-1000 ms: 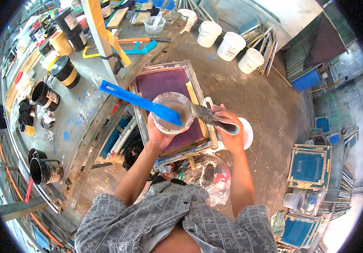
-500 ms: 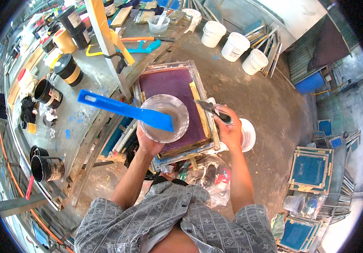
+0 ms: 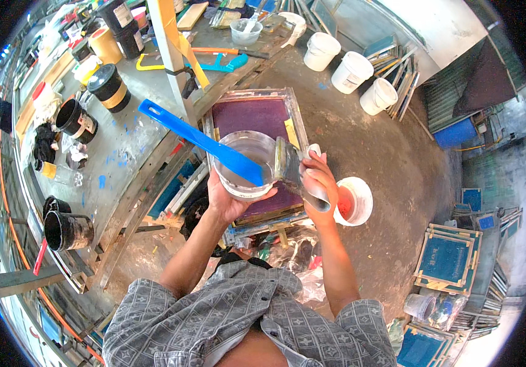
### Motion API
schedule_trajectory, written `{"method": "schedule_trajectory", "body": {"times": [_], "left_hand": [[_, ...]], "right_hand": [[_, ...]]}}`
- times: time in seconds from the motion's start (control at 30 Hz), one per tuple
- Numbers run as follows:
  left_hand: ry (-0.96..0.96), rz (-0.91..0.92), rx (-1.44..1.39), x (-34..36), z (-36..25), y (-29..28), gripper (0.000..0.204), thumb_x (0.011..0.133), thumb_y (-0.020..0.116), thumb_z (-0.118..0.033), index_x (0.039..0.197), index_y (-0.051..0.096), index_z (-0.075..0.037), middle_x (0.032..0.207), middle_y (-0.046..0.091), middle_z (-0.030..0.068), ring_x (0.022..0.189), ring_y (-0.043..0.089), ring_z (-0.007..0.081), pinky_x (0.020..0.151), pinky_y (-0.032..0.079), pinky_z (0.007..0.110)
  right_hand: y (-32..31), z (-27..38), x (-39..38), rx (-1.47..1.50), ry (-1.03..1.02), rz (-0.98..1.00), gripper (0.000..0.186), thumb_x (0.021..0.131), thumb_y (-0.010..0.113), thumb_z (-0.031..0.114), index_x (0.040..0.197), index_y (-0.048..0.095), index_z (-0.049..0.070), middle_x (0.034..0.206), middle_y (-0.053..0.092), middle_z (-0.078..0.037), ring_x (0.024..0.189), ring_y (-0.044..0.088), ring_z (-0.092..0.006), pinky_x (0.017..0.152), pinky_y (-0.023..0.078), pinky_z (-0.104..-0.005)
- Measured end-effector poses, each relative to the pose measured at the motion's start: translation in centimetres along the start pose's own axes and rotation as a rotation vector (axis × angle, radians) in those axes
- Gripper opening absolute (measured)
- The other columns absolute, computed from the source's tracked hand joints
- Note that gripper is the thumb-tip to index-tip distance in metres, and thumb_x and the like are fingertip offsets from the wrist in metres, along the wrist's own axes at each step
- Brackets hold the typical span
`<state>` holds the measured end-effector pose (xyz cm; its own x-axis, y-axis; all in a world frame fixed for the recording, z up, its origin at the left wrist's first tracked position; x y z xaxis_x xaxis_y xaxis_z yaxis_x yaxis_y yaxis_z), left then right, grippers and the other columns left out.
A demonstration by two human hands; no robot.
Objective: The person uses a squeegee to spread purple ink across a screen-printing frame mounted on a drying rack. After completing the pass, they carry the frame to a workbench, dip the squeegee into a container of liquid, and wipe it clean with a cloth.
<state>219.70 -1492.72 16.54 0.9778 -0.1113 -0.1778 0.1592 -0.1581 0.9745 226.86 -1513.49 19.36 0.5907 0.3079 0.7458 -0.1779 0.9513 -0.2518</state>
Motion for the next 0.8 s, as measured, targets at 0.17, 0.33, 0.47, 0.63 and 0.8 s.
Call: {"method": "schedule_trajectory", "body": {"times": [0.17,0.33,0.47,0.63,0.8], "left_hand": [[-0.003,0.011,-0.012,-1.6,-0.9,-0.1,0.072,0.102,0.035,-0.065,0.149,0.043,-0.011,0.147,0.052,0.0167,0.128,0.056,0.0416,0.101,0.048,0.072],[0.219,0.015,0.063,-6.0,-4.4,-4.0,0.065,0.101,0.046,-0.058,0.144,0.050,-0.008,0.139,0.059,0.0156,0.125,0.059,0.0358,0.106,0.050,0.058],[0.359,-0.084,0.118,-10.7,-7.8,-6.7,0.064,0.102,0.049,-0.057,0.144,0.051,-0.008,0.141,0.058,0.0163,0.127,0.058,0.0354,0.107,0.049,0.057],[0.416,-0.259,0.164,-14.9,-9.4,-8.7,0.105,0.082,0.063,-0.078,0.158,0.033,-0.012,0.151,0.045,0.0267,0.132,0.045,0.0585,0.102,0.042,0.077],[0.403,-0.210,0.130,-16.8,-8.2,-6.5,0.111,0.080,0.063,-0.080,0.156,0.033,-0.006,0.148,0.046,0.0308,0.128,0.050,0.0563,0.098,0.048,0.071]], "right_hand": [[-0.5,-1.9,1.0,-0.208,-0.002,0.089,0.036,0.081,0.075,0.001,0.115,0.065,0.008,0.123,0.070,-0.016,0.131,0.058,-0.0385,0.120,0.027,-0.0612],[0.3,-8.4,-0.7,-0.419,0.278,0.332,0.030,0.087,0.072,0.016,0.116,0.067,0.007,0.107,0.073,-0.014,0.105,0.070,-0.0335,0.097,0.050,-0.0446],[3.0,-15.4,-5.1,-0.677,0.611,0.601,0.036,0.085,0.071,0.027,0.117,0.063,0.013,0.090,0.070,-0.023,0.086,0.068,-0.0441,0.076,0.053,-0.0542],[5.1,-21.6,-5.2,-0.802,0.634,0.403,0.035,0.087,0.069,0.028,0.119,0.062,0.016,0.094,0.072,-0.021,0.091,0.070,-0.0434,0.080,0.055,-0.0550],[6.8,-24.2,-3.8,-0.784,0.619,0.476,0.040,0.085,0.072,0.023,0.124,0.065,0.013,0.105,0.072,-0.019,0.097,0.070,-0.0413,0.085,0.056,-0.0532]]}}
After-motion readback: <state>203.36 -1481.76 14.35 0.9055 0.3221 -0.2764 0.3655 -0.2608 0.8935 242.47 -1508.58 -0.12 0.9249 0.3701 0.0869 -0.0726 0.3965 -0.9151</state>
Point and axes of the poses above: each hand's wrist, its own x-axis towards the middle knuckle, its own y-axis out of the palm, z = x × y, the point moved 3 cm from there along x, towards the middle knuckle
